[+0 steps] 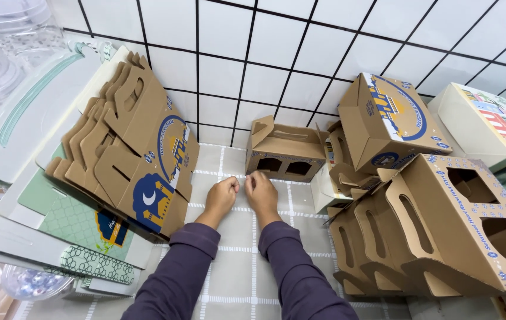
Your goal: Assembling cardboard gift boxes by folding along pre-scored lines and tucking in flaps.
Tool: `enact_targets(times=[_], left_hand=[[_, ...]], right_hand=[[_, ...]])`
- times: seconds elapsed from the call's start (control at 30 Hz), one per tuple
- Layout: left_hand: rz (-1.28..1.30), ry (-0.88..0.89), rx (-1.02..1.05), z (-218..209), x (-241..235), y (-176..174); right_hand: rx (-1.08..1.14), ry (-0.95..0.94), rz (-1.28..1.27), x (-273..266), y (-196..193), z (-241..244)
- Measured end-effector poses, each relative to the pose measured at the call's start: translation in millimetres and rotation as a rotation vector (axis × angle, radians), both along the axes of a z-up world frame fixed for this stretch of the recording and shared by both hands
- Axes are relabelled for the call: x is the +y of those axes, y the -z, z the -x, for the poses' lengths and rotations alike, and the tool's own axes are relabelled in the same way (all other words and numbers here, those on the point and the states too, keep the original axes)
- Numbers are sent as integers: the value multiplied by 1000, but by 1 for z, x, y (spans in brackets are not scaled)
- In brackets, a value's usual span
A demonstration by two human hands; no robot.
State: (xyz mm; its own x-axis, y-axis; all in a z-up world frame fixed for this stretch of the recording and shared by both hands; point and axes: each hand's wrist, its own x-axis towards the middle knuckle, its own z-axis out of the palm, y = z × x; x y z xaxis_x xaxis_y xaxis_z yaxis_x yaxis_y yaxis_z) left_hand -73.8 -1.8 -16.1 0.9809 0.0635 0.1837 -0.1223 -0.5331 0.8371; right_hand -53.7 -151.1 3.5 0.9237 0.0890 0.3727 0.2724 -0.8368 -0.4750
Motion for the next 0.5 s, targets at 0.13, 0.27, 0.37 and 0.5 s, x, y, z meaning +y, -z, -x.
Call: enact_targets(times=[0.13,0.27,0.37,0.5], left_hand=[[81,-35,-16,8,3,-13],[127,-126,-104,11,5,-25],[65,-162,-193,5,4,-18],[-32,-212,-293,6,3,-15]], right_hand=[[-127,-37,-66,-4,16,-9],[-229,-72,42,-8,43,-23],[-177,-5,115,-9,49,-24],[-74,66,140,-5,43,-19]])
